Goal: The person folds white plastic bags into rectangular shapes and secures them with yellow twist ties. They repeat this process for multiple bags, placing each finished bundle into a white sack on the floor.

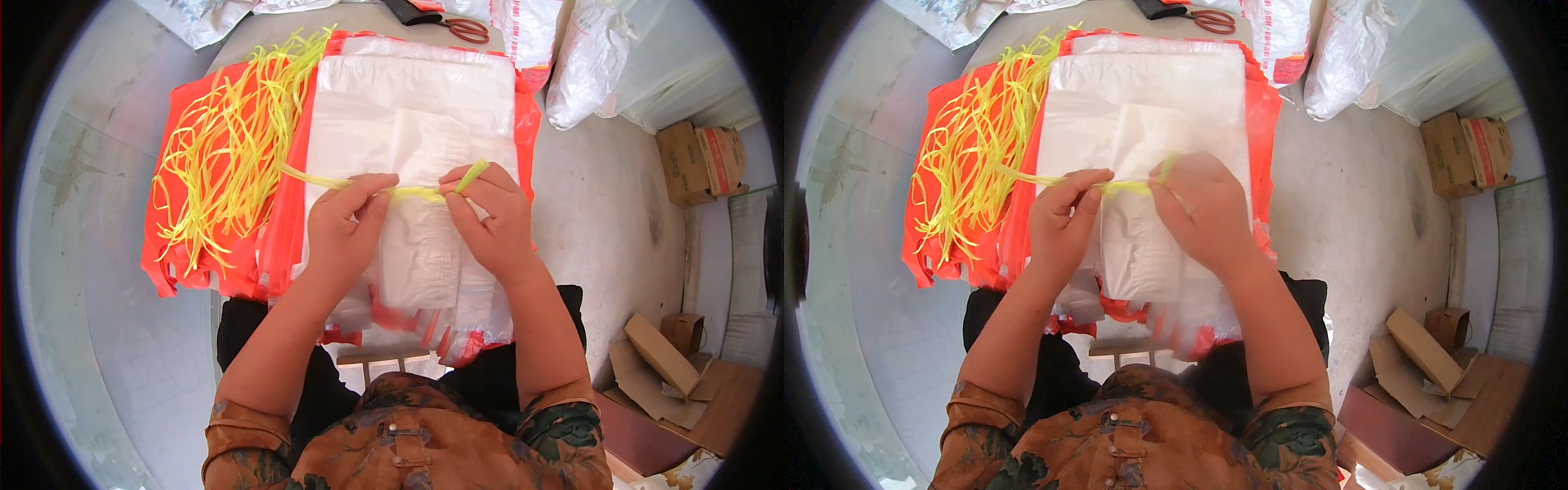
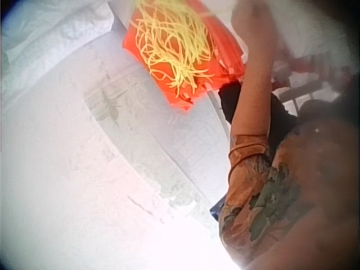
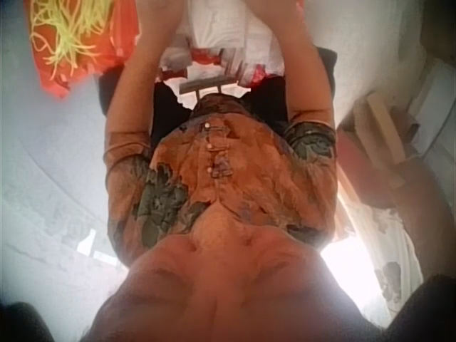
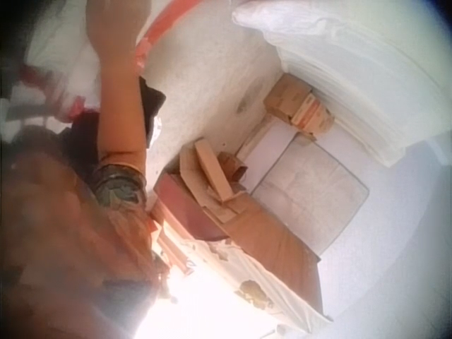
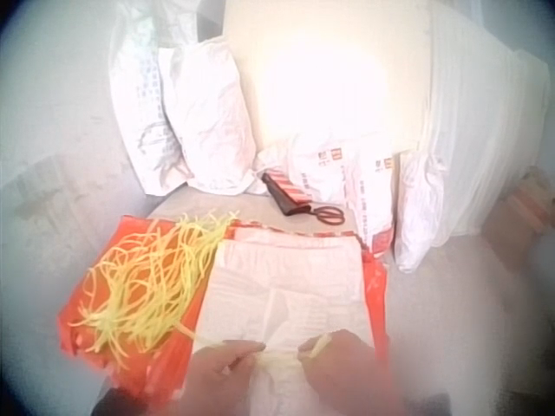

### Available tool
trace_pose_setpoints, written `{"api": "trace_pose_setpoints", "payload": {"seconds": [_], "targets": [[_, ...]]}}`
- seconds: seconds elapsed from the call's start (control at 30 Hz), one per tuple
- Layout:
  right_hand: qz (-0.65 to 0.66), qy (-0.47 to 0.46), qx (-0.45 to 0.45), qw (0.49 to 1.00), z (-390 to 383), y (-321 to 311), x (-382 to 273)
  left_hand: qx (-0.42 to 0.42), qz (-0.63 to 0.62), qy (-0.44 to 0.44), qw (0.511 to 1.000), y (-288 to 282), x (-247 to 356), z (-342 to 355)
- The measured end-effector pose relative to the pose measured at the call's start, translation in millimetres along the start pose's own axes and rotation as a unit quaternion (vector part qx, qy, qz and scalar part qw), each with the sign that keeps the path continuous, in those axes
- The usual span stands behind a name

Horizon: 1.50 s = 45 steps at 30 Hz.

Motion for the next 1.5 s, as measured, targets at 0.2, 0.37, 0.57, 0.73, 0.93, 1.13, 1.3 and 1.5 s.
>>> {"api": "trace_pose_setpoints", "payload": {"seconds": [0.2, 0.37, 0.57, 0.73, 0.93, 1.13, 1.3, 1.5], "targets": [[-0.076, 0.024, -0.041, 0.996, -12.9, -23.3, 12.5, 0.007, 0.122, 0.014, 0.992, -11.5, -2.8, 2.2], [-0.072, 0.083, -0.056, 0.992, -19.0, -29.5, 24.0, 0.028, 0.128, -0.019, 0.991, -14.6, -16.5, 7.9], [-0.14, 0.079, -0.063, 0.985, -12.8, -31.7, 16.4, -0.01, 0.2, 0.017, 0.98, -15.5, -5.4, 8.8], [-0.138, 0.09, -0.078, 0.983, -14.1, -27.7, 14.9, -0.024, 0.252, 0.059, 0.966, -14.6, -1.8, 10.7], [-0.13, 0.134, -0.082, 0.979, -15.5, -23.8, 23.9, -0.011, 0.277, 0.084, 0.957, -15.3, -5.2, 10.0], [0.01, 0.209, -0.068, 0.976, -15.9, -27.0, 28.8, -0.023, 0.253, 0.031, 0.967, -15.0, -2.0, 9.7], [0.177, 0.318, -0.08, 0.928, -13.3, -23.1, 26.7, -0.021, 0.249, 0.019, 0.968, -11.0, -2.0, 6.6], [0.24, 0.258, -0.058, 0.934, -10.0, -6.1, -1.5, -0.024, 0.272, 0.041, 0.961, -2.2, -1.7, 3.9]]}}
Point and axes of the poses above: each hand's wrist, its own z-axis towards the middle knuckle, its own y-axis out of the palm, x = y × z, the point moved 3 cm from there along z, towards the middle knuckle, and after that the axes turned 3 degrees about z, right-handed, at the moved point
